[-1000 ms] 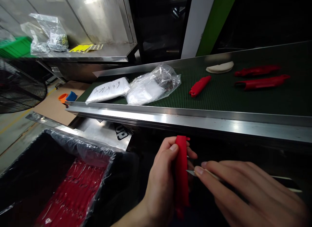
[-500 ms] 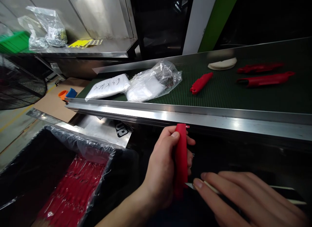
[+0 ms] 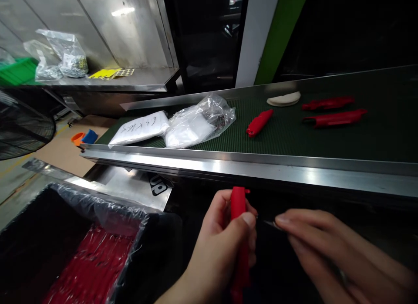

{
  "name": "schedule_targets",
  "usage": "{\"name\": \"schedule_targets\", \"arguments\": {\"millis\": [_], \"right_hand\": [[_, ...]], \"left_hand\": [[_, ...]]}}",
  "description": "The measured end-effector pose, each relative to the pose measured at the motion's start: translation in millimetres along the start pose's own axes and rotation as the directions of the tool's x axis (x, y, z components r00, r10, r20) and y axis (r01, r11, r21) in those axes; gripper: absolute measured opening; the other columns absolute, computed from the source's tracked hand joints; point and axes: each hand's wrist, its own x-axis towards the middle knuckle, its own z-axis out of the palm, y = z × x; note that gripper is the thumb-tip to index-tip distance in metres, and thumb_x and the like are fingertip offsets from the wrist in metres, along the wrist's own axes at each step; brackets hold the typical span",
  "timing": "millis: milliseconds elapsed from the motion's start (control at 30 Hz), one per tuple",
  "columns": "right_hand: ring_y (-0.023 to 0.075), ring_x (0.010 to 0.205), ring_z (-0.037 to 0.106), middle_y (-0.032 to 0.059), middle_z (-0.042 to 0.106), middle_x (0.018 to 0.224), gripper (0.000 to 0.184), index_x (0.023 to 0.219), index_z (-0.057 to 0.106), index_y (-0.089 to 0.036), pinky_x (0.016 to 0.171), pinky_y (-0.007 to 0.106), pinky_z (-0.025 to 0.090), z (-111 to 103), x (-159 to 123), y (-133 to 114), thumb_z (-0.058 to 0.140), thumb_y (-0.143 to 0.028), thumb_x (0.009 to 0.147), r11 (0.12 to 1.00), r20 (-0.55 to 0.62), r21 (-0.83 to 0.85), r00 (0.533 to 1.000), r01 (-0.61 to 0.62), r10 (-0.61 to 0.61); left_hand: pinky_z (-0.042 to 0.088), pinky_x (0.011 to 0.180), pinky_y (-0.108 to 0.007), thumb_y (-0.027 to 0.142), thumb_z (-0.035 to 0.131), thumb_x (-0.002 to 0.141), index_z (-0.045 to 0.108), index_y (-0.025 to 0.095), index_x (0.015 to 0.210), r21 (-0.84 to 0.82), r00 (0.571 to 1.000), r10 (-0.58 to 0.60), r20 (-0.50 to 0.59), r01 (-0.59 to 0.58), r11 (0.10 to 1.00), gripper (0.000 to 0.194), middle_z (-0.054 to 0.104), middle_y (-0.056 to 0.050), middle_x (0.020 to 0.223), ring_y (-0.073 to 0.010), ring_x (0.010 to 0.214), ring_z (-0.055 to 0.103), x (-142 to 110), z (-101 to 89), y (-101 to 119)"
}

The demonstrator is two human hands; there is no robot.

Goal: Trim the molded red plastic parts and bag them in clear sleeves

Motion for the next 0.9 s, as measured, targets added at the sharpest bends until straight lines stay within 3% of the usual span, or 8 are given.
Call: {"name": "schedule_targets", "arguments": {"millis": [100,200,600,700,800,900], "right_hand": [[0.0155,0.103,0.059,0.0081,0.062,0.111,0.035,0.116,0.064,-0.013,0.084,0.028,0.049,-0.2,13.7,-2.3,0.054,0.002,0.085,0.999,-0.036,-0.036,0.999,0.024,-0.026],[0.0184,0.105,0.057,0.0096,0.061,0.112,0.038,0.12,0.063,-0.014,0.083,0.033,0.047,0.5,16.1,-1.7,0.053,0.001,0.087,0.995,0.021,-0.082,0.999,0.05,-0.049],[0.0208,0.106,0.056,0.0094,0.061,0.113,0.04,0.124,0.062,-0.016,0.086,0.036,0.044,3.1,10.2,4.7,0.055,-0.001,0.088,0.985,0.055,-0.14,0.995,0.096,-0.089],[0.0203,0.103,0.057,0.0075,0.063,0.112,0.04,0.124,0.062,-0.018,0.085,0.036,0.045,1.1,10.6,13.1,0.057,-0.004,0.088,0.975,0.019,-0.211,0.998,0.069,-0.067],[0.0183,0.1,0.059,0.0079,0.063,0.111,0.038,0.122,0.063,-0.015,0.085,0.034,0.048,-1.2,11.3,17.2,0.056,-0.002,0.087,0.989,-0.053,-0.145,0.998,-0.039,0.031],[0.018,0.103,0.059,0.0098,0.061,0.114,0.04,0.119,0.064,-0.012,0.084,0.032,0.051,-0.2,10.3,10.9,0.056,0.003,0.084,0.999,-0.064,-0.004,0.997,-0.032,0.032]], "left_hand": [[0.033,0.042,-0.014,0.031,0.064,0.083,0.046,0.02,0.097,0.084,1.0,0.0,0.02,-0.001,0.996,0.026,0.046,0.005,0.07,-0.0026,0.048,0.037,-6.9,0.4,-5.2],[0.034,0.045,-0.015,0.034,0.067,0.081,0.047,0.019,0.092,0.148,1.0,0.009,0.005,-0.01,0.989,0.027,0.046,0.005,0.072,-0.0015,0.048,0.038,-12.9,2.8,-5.8],[0.034,0.048,-0.015,0.039,0.064,0.084,0.045,0.019,0.098,0.134,0.999,-0.028,0.044,0.022,0.991,0.031,0.045,0.005,0.063,-0.0038,0.05,0.04,-15.8,3.2,-7.4],[0.032,0.045,-0.013,0.039,0.063,0.086,0.044,0.019,0.098,0.094,0.993,-0.049,0.111,0.038,0.995,0.03,0.048,0.005,0.063,-0.0024,0.047,0.04,-18.5,1.3,-9.5],[0.034,0.042,-0.009,0.035,0.066,0.084,0.045,0.019,0.1,-0.046,0.979,-0.02,0.204,0.03,0.998,0.031,0.056,0.0,0.083,0.0002,0.046,0.045,-16.3,-2.9,-15.4],[0.038,0.04,-0.009,0.031,0.049,0.093,0.049,0.018,0.1,-0.226,0.91,0.096,0.403,-0.003,0.974,0.014,0.059,-0.001,0.08,-0.0037,0.047,0.054,-6.8,-9.3,-25.8]]}}
